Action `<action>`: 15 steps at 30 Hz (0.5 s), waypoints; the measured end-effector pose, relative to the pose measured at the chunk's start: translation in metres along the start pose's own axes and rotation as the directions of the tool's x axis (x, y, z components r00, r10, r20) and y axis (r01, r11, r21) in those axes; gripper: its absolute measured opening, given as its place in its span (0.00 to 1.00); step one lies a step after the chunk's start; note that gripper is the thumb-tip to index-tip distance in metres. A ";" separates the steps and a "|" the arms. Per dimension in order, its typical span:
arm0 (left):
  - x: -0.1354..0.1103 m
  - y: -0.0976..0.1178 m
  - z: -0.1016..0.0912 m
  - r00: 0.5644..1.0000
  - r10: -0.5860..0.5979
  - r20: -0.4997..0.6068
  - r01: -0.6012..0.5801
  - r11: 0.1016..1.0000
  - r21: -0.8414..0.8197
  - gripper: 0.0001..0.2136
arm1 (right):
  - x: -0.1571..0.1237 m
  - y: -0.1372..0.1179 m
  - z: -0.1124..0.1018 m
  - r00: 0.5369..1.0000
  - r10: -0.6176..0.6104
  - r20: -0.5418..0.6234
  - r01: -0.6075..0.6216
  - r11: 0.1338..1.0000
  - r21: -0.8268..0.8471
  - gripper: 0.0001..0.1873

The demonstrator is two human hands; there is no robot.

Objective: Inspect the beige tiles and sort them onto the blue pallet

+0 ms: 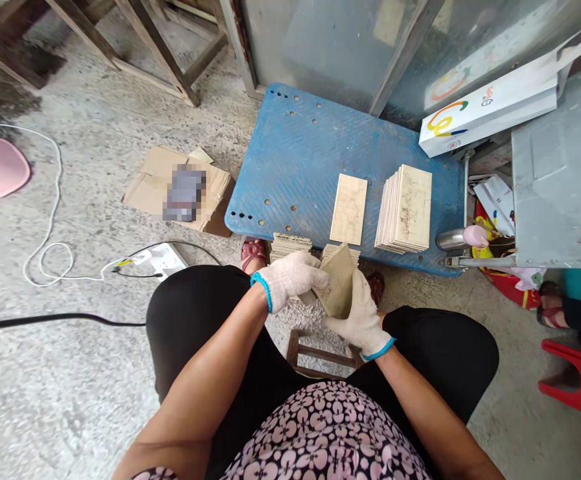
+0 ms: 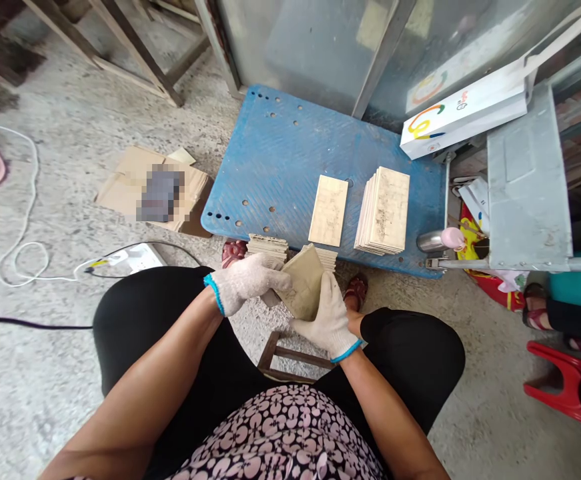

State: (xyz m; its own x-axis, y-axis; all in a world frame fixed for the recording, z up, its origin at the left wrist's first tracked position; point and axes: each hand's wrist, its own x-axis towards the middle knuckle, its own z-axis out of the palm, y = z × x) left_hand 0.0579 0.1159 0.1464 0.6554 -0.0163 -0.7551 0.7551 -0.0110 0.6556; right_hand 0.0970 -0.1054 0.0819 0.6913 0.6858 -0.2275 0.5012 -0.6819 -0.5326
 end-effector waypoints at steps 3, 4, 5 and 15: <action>0.001 0.001 0.000 0.994 0.034 -0.101 -0.030 0.998 0.049 0.11 | 0.004 0.003 0.004 0.998 0.053 -0.029 -0.051 0.997 0.054 0.64; 0.001 0.001 0.000 0.988 0.057 -0.143 -0.043 0.995 0.095 0.13 | 0.008 0.005 0.003 0.995 0.093 -0.040 -0.090 0.993 0.075 0.64; 0.001 0.002 -0.001 0.980 0.079 -0.183 -0.050 0.986 0.159 0.14 | 0.013 0.006 0.002 0.988 0.143 -0.052 -0.138 0.986 0.095 0.63; 0.006 -0.001 0.054 0.988 0.126 -0.091 -0.019 0.681 0.732 0.18 | 0.160 0.008 -0.045 0.894 0.428 -0.132 -0.416 0.903 0.110 0.55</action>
State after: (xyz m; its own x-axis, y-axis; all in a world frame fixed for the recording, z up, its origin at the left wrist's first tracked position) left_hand 0.0605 0.0620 0.1416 0.7442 0.0739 -0.6639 0.4877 -0.7393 0.4644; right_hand 0.2348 -0.0122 0.0776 0.9015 0.2875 -0.3236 0.1077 -0.8730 -0.4756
